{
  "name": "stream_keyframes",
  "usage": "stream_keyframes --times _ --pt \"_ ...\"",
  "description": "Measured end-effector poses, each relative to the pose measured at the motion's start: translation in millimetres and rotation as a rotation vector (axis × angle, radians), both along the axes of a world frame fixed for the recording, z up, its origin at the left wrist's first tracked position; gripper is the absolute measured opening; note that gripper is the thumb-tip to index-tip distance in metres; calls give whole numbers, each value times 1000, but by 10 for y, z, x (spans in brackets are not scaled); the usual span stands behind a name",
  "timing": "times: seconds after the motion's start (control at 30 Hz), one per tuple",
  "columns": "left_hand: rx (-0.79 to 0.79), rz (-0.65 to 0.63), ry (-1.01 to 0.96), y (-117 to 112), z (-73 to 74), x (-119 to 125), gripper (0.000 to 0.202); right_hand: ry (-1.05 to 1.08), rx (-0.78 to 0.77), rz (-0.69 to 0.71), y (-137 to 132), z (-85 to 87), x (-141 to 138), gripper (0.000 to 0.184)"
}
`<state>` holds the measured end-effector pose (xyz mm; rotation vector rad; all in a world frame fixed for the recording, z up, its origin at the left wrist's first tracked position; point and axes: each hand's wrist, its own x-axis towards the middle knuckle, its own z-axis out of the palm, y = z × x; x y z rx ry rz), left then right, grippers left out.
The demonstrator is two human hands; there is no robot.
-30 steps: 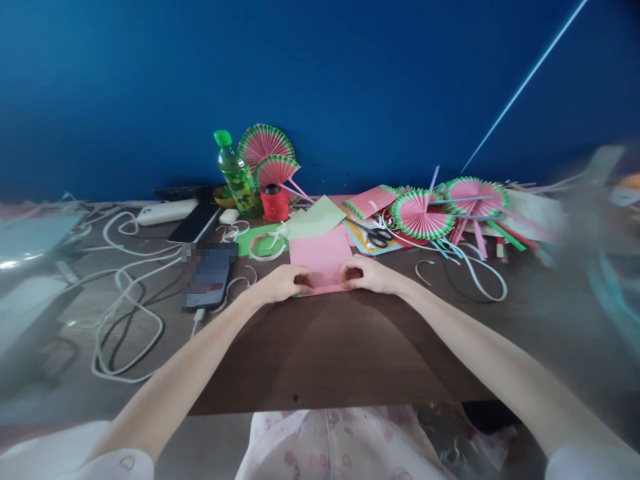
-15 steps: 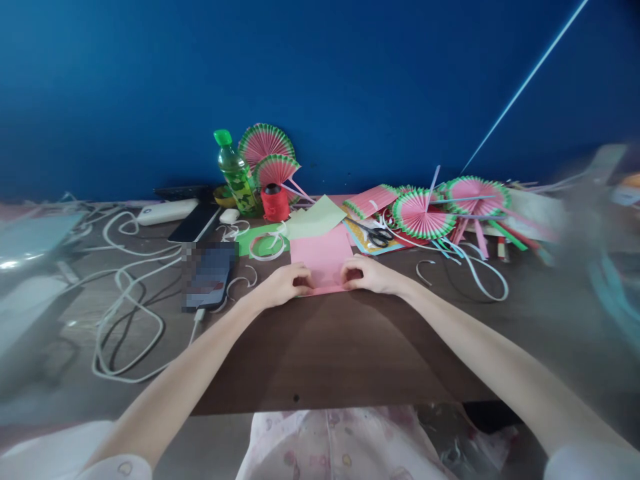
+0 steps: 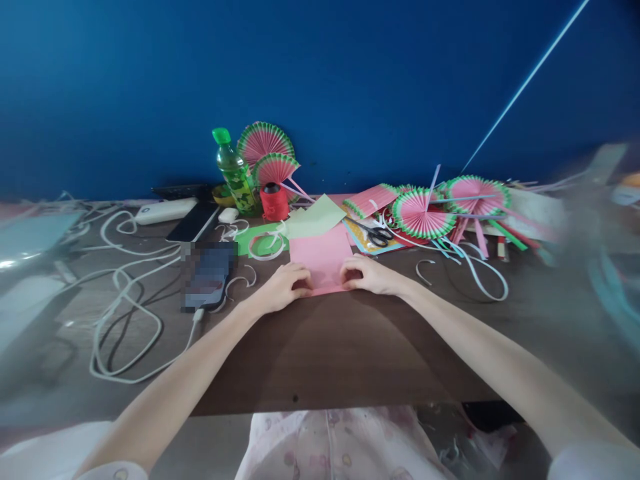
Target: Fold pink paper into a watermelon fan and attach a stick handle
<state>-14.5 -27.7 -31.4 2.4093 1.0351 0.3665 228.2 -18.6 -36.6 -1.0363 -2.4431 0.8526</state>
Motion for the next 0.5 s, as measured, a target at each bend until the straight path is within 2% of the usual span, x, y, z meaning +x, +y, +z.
stream_keyframes --times 0.2,0.37,0.5 --pt "31 16 44 -40 -16 -12 11 25 72 0 -48 -33 4 4" --pt "32 24 35 -63 -17 -3 9 -14 134 32 -93 -71 17 23" --pt "14 20 27 -48 -25 3 15 -54 157 104 -69 -105 37 30"
